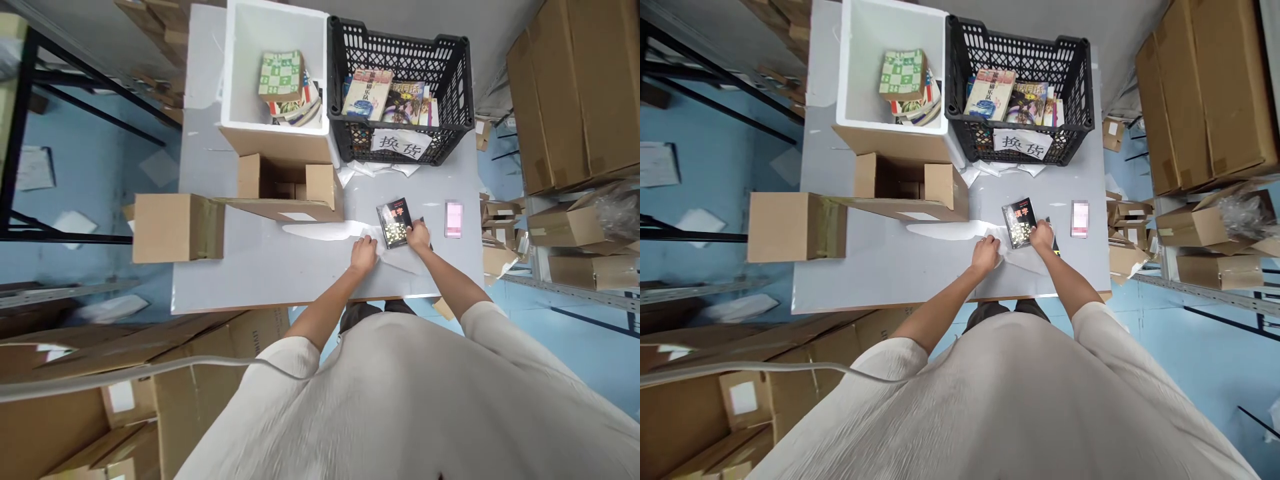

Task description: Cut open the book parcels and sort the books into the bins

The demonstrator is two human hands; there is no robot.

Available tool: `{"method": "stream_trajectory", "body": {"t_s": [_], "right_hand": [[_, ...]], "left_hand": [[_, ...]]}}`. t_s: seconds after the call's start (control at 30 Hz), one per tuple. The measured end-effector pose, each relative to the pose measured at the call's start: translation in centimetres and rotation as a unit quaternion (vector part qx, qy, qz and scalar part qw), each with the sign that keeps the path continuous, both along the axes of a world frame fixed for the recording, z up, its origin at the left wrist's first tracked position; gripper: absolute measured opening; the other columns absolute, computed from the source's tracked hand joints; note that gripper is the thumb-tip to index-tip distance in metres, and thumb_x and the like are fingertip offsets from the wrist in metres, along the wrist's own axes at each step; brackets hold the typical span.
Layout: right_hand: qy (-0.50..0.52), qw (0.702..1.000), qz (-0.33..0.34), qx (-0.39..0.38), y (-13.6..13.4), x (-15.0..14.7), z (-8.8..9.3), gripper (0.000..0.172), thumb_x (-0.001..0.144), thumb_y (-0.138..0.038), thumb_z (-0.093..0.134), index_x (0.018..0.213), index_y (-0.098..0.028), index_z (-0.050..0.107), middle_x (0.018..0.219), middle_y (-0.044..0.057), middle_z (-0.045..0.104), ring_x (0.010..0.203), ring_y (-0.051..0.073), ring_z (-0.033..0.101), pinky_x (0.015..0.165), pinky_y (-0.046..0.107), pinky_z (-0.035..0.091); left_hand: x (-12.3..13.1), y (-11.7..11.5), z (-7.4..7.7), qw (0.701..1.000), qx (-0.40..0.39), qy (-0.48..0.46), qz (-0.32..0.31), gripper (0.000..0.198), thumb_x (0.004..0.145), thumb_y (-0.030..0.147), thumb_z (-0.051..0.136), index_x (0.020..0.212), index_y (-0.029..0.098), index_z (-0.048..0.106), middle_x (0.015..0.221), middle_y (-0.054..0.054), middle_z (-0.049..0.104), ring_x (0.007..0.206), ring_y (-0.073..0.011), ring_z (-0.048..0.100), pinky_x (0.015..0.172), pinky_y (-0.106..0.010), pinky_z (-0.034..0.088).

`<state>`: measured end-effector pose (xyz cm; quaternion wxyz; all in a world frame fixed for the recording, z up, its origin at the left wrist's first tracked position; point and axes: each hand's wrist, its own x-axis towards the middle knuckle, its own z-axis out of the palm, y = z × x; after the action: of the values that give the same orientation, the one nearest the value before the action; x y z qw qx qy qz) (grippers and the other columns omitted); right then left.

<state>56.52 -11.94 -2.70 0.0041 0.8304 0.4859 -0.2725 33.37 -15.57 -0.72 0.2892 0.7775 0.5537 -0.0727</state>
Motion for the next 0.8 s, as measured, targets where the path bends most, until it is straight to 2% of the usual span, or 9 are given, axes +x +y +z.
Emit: {"method": "stream_trajectory", "body": {"t_s": [0.1,0.2,0.33,0.37,0.47,0.57,0.63,0.7,0.8], "right_hand": [[0.006,0.999,-0.03,0.032,0.4,0.3,1.1,0.033,0.105,-0.022,0.055,0.135,-0.015,0.069,0.143,0.023,0.069,0.13,0.035,0.067,0.114,0.046,0.053],[0.032,0.996,-0.026,0.073,0.7,-0.1,2.9,0.039,0.098,-0.019,0.06,0.136,-0.017,0.07,0.146,0.021,0.069,0.132,0.035,0.065,0.114,0.046,0.052],[0.194,0.98,-0.011,0.047,0.4,-2.0,6.2,0.015,0.101,-0.027,0.063,0.11,-0.021,0.074,0.117,0.013,0.08,0.109,0.028,0.073,0.1,0.038,0.058],[0.244,0.969,-0.027,0.026,0.3,-2.6,7.1,0.015,0.104,-0.033,0.064,0.105,-0.022,0.073,0.111,0.011,0.081,0.101,0.027,0.075,0.094,0.036,0.059],[0.394,0.915,-0.089,-0.021,0.1,-4.5,10.1,0.04,0.107,-0.064,0.063,0.107,-0.025,0.071,0.103,0.008,0.081,0.084,0.023,0.076,0.08,0.033,0.061],[0.531,0.843,-0.084,-0.031,0.7,-6.4,13.8,0.061,0.104,-0.085,0.056,0.117,-0.027,0.071,0.1,0.008,0.082,0.087,0.027,0.078,0.08,0.038,0.064],[0.586,0.808,-0.055,0.023,1.7,-7.6,16.4,0.062,0.103,-0.084,0.057,0.125,-0.029,0.072,0.104,0.006,0.083,0.098,0.029,0.079,0.084,0.039,0.065],[0.619,0.779,-0.033,0.09,3.0,-8.8,18.9,0.057,0.099,-0.077,0.071,0.13,-0.029,0.072,0.108,0.004,0.083,0.106,0.029,0.078,0.088,0.038,0.065],[0.627,0.763,0.005,0.157,5.6,-10.9,21.9,0.061,0.089,-0.069,0.086,0.135,-0.031,0.072,0.11,0.001,0.083,0.112,0.027,0.078,0.093,0.038,0.065]], "left_hand": [[-2.1,0.9,2.3,0.996,0.05,-0.067,0.021,0.032,0.093,0.01,0.063,0.12,0.021,0.075,0.132,-0.019,0.069,0.123,-0.0381,0.067,0.109,-0.051,0.053],[-3.8,1.8,4.9,0.983,0.107,-0.142,0.052,0.029,0.089,0.008,0.063,0.112,0.024,0.07,0.127,-0.015,0.068,0.12,-0.0351,0.067,0.107,-0.048,0.055],[-5.0,3.0,8.5,0.951,0.18,-0.235,0.093,0.025,0.089,0.009,0.062,0.106,0.027,0.062,0.12,-0.011,0.068,0.115,-0.0312,0.067,0.103,-0.044,0.057],[-5.1,3.3,9.3,0.941,0.199,-0.256,0.1,0.023,0.089,0.009,0.062,0.105,0.027,0.061,0.118,-0.01,0.068,0.114,-0.0301,0.068,0.102,-0.043,0.057],[-5.2,4.2,11.9,0.913,0.248,-0.305,0.112,0.021,0.091,0.011,0.062,0.104,0.027,0.059,0.118,-0.009,0.07,0.114,-0.028,0.069,0.102,-0.041,0.059],[-5.2,4.6,14.2,0.891,0.283,-0.336,0.114,0.021,0.092,0.012,0.063,0.107,0.027,0.062,0.122,-0.009,0.072,0.12,-0.0275,0.07,0.106,-0.041,0.06],[-5.4,4.8,15.6,0.882,0.297,-0.348,0.114,0.023,0.092,0.013,0.064,0.111,0.027,0.065,0.125,-0.009,0.074,0.123,-0.0274,0.071,0.109,-0.041,0.06],[-5.9,5.2,16.8,0.877,0.309,-0.351,0.115,0.026,0.093,0.014,0.064,0.116,0.027,0.068,0.127,-0.008,0.074,0.125,-0.0273,0.072,0.11,-0.041,0.06],[-7.4,6.6,18.5,0.871,0.33,-0.346,0.115,0.031,0.093,0.014,0.067,0.12,0.027,0.071,0.132,-0.008,0.075,0.128,-0.0277,0.072,0.111,-0.041,0.06]]}}
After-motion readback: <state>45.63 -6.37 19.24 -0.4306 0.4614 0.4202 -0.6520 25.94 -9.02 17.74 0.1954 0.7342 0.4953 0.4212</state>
